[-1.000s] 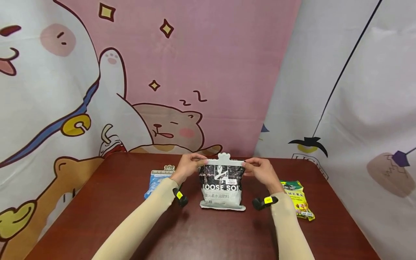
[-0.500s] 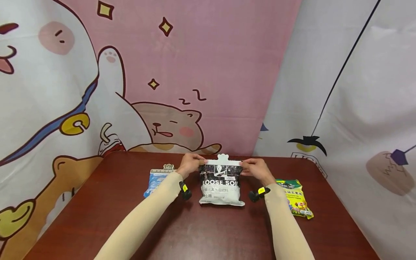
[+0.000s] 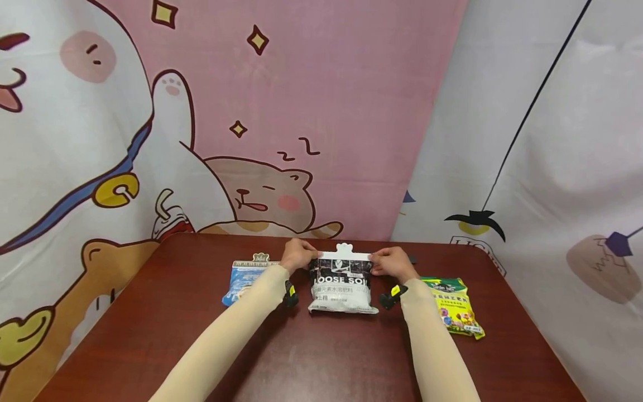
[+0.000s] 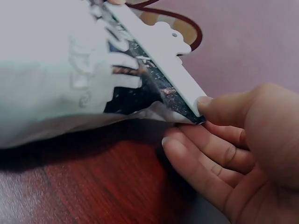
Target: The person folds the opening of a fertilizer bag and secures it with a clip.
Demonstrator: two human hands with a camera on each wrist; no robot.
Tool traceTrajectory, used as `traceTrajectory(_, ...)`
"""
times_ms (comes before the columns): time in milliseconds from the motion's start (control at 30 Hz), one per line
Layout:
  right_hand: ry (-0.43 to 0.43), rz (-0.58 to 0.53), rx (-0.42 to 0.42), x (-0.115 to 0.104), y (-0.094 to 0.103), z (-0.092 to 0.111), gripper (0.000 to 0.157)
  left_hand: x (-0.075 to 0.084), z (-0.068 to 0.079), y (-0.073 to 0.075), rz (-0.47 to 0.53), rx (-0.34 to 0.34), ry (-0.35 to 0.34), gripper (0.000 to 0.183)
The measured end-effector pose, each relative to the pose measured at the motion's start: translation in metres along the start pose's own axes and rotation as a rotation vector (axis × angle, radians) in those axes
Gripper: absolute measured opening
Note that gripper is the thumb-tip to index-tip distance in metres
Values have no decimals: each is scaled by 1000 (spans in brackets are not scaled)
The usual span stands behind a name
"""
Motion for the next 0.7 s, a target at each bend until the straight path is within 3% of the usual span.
traceTrajectory(267, -17, 98, 63, -1, 1, -1, 36, 2, 2, 0, -112, 34, 57, 18)
traceTrajectory(433, -37, 191, 114, -5, 6, 2, 36, 10, 7, 0, -163, 19, 35, 21)
traceTrajectory(700, -7, 341, 41, -11, 4, 15, 51, 9, 14, 7, -177, 25, 9, 35)
Point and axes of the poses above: each hand's wrist, its own z-axis away from the middle knuckle, its own y-axis out of the back of the hand, x = y × z, the point moved 10 cm from there along -z, towards the middle knuckle, and after that the axes turned 5 degrees about -x, right-handed, at the moved point
